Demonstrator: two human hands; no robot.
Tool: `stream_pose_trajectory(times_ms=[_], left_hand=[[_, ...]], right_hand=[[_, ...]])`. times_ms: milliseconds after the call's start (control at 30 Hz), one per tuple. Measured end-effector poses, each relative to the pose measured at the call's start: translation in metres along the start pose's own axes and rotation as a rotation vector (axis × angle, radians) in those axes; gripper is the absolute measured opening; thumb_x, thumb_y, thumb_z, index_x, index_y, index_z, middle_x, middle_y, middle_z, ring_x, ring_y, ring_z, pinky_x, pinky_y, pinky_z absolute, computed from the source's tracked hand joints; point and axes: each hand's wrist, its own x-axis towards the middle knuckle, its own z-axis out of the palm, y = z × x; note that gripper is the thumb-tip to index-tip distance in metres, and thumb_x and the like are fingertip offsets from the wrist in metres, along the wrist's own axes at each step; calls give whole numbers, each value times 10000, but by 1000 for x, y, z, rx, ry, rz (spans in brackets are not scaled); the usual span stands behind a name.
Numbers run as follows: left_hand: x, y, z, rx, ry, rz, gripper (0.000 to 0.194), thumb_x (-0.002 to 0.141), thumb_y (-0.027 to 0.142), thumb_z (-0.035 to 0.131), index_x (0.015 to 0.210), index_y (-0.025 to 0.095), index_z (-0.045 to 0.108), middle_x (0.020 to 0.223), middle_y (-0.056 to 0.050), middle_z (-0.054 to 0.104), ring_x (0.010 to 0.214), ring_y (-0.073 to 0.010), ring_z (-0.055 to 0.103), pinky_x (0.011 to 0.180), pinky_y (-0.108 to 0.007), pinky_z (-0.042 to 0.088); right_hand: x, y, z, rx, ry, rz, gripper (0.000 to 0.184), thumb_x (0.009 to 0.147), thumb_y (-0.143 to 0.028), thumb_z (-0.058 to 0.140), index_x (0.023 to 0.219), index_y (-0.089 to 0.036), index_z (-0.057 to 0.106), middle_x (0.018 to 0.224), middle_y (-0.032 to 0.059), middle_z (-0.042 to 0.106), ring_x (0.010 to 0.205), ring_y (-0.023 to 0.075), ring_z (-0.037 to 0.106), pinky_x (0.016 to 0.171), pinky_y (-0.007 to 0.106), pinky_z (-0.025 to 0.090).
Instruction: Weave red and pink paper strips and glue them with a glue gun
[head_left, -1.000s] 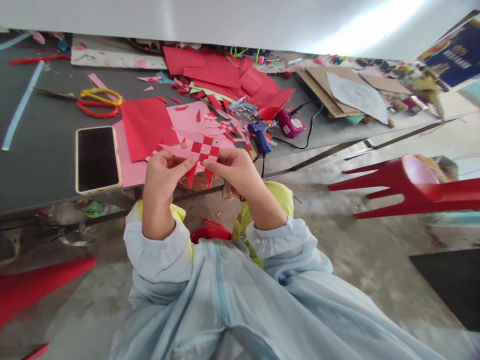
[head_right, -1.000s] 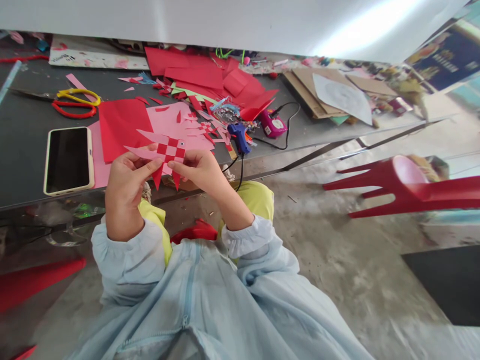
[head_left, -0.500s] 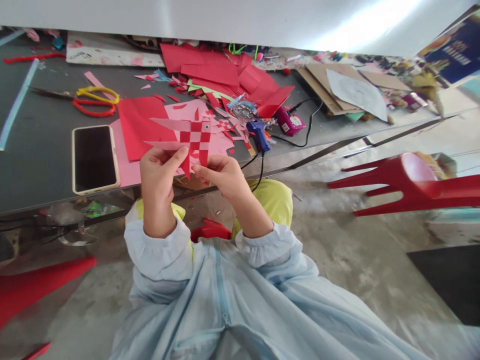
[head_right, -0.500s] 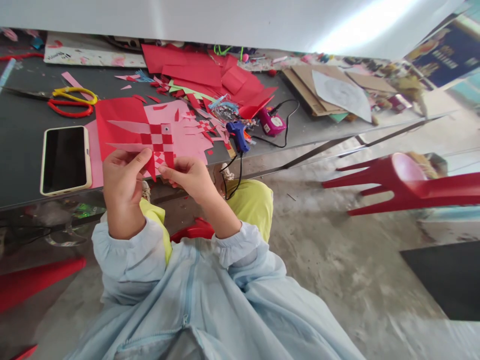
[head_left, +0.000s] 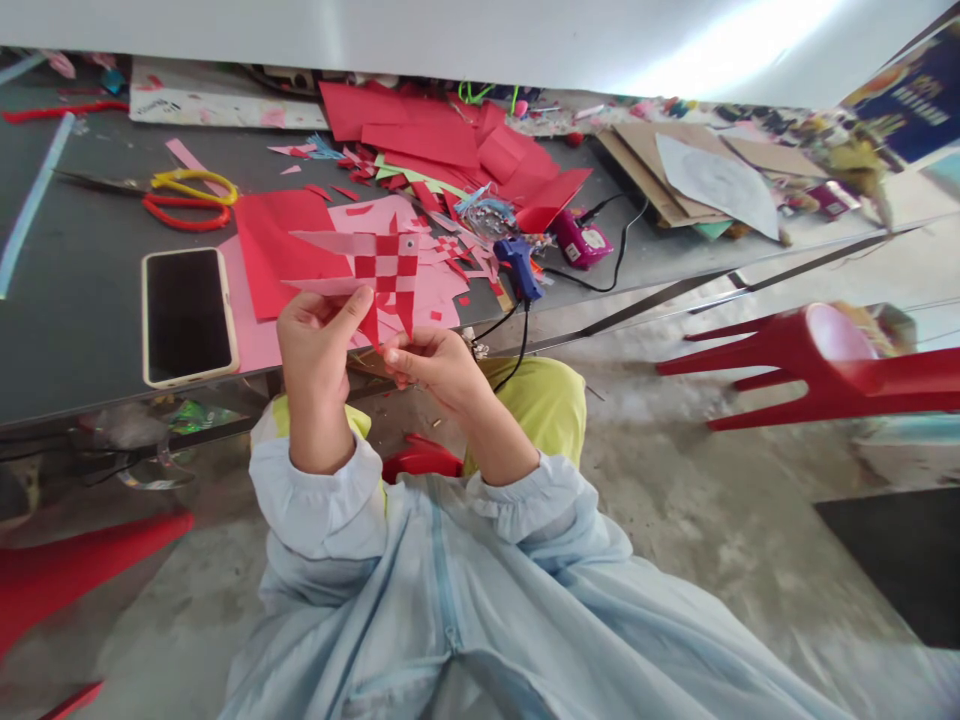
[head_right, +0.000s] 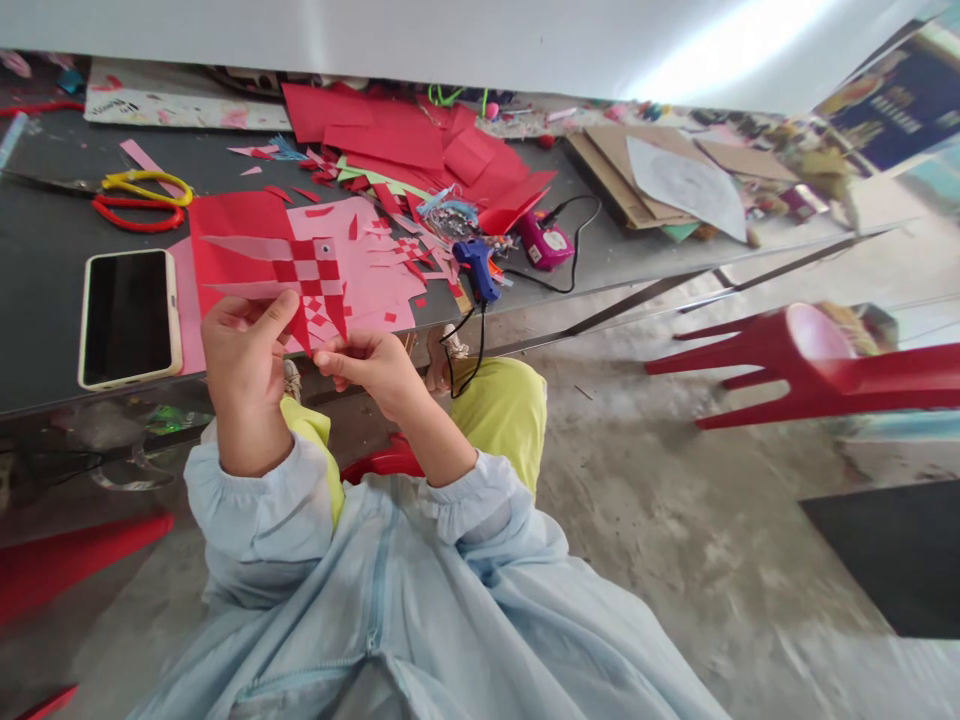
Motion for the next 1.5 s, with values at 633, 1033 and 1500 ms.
stream_pose_trajectory(times_ms=[633, 1033, 1500], left_hand=[[-1, -1, 3, 53, 21, 27, 316, 600, 362, 887, 585, 211, 610, 622, 30, 677, 625, -122, 656, 612, -255, 557], [-9, 16, -8, 520, -453, -108, 164, 697, 322, 785, 680, 172, 722, 640, -7, 719, 624, -150, 645, 566, -253, 469], [-9, 16, -11, 631, -1032, -202, 104, 736, 249, 646, 738, 174, 717, 587, 22, 661, 528, -99, 546, 494, -210, 361]], right_hand=[[-18, 10, -53, -721, 9, 55, 381, 673, -544, 808, 663, -165, 762, 518, -1, 620, 477, 84, 453, 508, 265, 345], [-48, -66, -54, -935, 150, -331, 351, 816, -487, 748, 981, -177, 767, 735, 14, 687, 622, 123, 552, 612, 286, 422], [-17, -77, -53, -948, -137, -159, 231, 774, -380, 743, 693, -163, 736, 616, 18, 683, 557, 105, 523, 565, 277, 405]])
